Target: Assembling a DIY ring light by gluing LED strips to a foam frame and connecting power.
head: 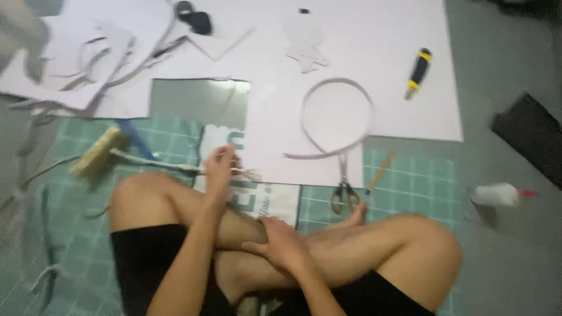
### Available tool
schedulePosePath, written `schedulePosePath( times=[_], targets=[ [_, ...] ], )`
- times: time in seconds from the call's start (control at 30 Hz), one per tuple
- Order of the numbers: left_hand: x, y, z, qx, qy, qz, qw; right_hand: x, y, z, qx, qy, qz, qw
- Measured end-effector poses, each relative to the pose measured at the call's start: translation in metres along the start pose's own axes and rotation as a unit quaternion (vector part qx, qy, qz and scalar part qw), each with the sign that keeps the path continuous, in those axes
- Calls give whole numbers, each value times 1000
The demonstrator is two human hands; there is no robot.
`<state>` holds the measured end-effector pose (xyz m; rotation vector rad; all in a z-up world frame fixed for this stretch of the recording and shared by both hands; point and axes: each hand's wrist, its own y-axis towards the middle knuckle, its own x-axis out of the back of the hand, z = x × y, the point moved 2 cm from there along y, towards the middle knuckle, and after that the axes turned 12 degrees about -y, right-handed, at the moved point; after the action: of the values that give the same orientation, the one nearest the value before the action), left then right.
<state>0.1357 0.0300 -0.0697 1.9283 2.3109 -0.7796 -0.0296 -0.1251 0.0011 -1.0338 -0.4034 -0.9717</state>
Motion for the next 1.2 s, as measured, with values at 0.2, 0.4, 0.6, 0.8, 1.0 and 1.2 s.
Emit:
schedulePosePath(
  times=[0.2,0.4,0.6,0.8,1.0,1.2],
  targets=[
    [-5,4,12,8,-23,23,999,-25,17,-22,21,-2,-22,1000],
    [-12,-9,-1,9,-22,40,999,-15,16,-9,-8,-12,17,1000],
    [-25,-28,-24,31,11,65,997,-15,16,-7,-36,-12,33,999],
    [-26,-21,-13,33,-2,69,997,-15,22,-7,-56,-40,77,995],
    [-24,-21,-13,34,-20,81,996,-9,18,2,-74,-8,89,993],
    [-25,-19,-11,57,-39,83,994,-15,23,-7,-50,-31,56,997]
  ],
)
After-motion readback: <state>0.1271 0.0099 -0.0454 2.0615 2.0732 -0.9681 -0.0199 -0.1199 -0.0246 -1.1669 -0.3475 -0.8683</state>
